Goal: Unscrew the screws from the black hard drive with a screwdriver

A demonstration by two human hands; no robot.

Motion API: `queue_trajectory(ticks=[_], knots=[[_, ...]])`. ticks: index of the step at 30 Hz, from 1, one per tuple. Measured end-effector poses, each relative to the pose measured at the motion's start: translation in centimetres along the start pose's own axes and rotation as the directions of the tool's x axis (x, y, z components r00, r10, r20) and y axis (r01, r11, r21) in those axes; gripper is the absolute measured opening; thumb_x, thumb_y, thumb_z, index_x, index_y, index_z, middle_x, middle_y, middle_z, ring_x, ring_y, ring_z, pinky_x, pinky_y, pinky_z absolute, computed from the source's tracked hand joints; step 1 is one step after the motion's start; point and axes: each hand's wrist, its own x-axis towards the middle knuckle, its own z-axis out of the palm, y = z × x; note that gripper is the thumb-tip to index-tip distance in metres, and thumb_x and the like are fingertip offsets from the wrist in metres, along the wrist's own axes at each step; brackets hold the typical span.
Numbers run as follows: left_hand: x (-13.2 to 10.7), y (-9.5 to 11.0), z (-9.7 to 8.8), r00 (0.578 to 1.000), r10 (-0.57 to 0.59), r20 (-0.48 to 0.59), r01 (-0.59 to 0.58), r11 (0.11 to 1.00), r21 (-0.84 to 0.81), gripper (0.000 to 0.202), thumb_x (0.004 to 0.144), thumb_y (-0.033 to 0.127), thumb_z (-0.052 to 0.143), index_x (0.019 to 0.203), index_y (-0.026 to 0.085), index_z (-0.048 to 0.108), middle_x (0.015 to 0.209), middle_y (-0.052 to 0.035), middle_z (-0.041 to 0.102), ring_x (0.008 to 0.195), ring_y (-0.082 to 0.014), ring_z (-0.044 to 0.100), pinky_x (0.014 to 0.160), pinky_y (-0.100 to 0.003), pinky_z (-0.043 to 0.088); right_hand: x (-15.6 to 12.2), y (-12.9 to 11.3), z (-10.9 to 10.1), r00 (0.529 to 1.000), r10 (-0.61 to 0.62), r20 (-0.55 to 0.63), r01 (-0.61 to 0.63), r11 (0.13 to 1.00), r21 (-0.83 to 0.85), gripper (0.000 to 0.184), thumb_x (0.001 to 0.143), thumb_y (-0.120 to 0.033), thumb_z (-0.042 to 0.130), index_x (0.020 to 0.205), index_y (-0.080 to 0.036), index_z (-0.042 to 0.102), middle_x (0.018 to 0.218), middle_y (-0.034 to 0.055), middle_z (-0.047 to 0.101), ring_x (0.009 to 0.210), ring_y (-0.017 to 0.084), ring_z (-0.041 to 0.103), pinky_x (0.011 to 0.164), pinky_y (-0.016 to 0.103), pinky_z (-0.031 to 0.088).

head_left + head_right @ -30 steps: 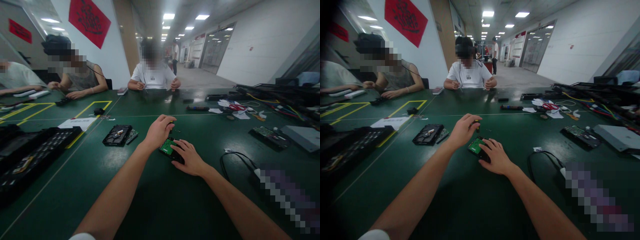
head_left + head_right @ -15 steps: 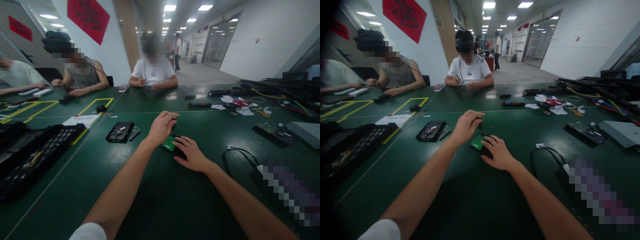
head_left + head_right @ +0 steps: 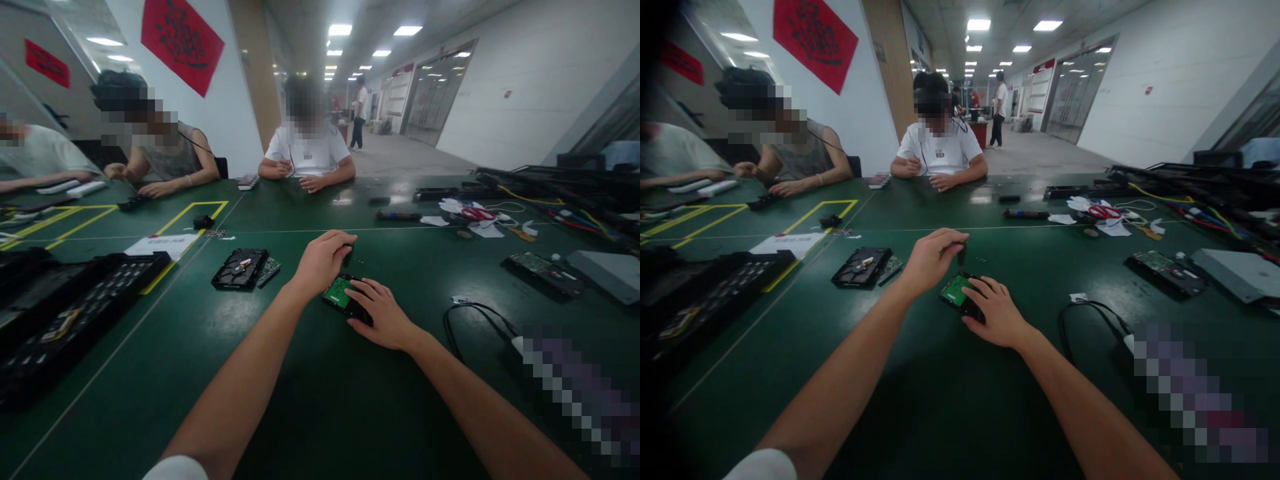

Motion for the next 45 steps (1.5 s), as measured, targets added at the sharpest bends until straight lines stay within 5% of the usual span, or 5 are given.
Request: queue_trajectory(ticks=[6,18,37,45], knots=[[-0.06,0.24,-0.16,0.999,-0.051,0.000,0.051,0.998,0.041,0.026,0.099,0.014,0.064,0.122,0.021,0.072,0.117,-0.0072,0.071,0.105,-0.0197,0.069,0.096,-0.036,0.057,-0.08,0.00,-0.14,1.000,0.003,0.009,-0.003,1.000,0.004,0.067,0.096,-0.050,0.066,0.157,-0.028,0.049,0.167,0.0103,0.041,0.156,0.040,0.030,0.123,0.063,0.031],[-0.15,-0.05,-0.15,0.995,-0.082,0.048,0.087,0.989,-0.123,0.029,0.095,0.011,0.067,0.120,0.023,0.074,0.115,-0.0060,0.072,0.098,-0.0162,0.069,0.090,-0.033,0.061,-0.12,-0.07,-0.17,1.000,-0.004,-0.009,0.004,1.000,0.007,0.067,0.096,-0.050,0.066,0.158,-0.031,0.047,0.166,0.0101,0.042,0.156,0.040,0.030,0.121,0.066,0.032],[-0.10,-0.55,-0.33,0.998,-0.067,0.002,0.067,0.997,-0.039,0.027,0.100,0.012,0.058,0.120,0.021,0.073,0.122,-0.0075,0.076,0.114,-0.0202,0.070,0.101,-0.039,0.057,0.03,-0.14,-0.24,1.000,0.006,0.011,-0.006,1.000,-0.004,0.066,0.096,-0.052,0.065,0.156,-0.029,0.049,0.167,0.0100,0.041,0.153,0.041,0.032,0.119,0.064,0.034],[0.01,0.30,-0.44,0.998,-0.060,0.010,0.060,0.997,0.046,0.024,0.097,0.015,0.065,0.119,0.022,0.073,0.115,-0.0067,0.074,0.103,-0.0196,0.071,0.095,-0.036,0.058,-0.04,-0.05,0.12,1.000,0.009,-0.002,-0.009,1.000,-0.010,0.065,0.098,-0.052,0.063,0.158,-0.030,0.048,0.167,0.0097,0.042,0.155,0.041,0.030,0.120,0.066,0.032]])
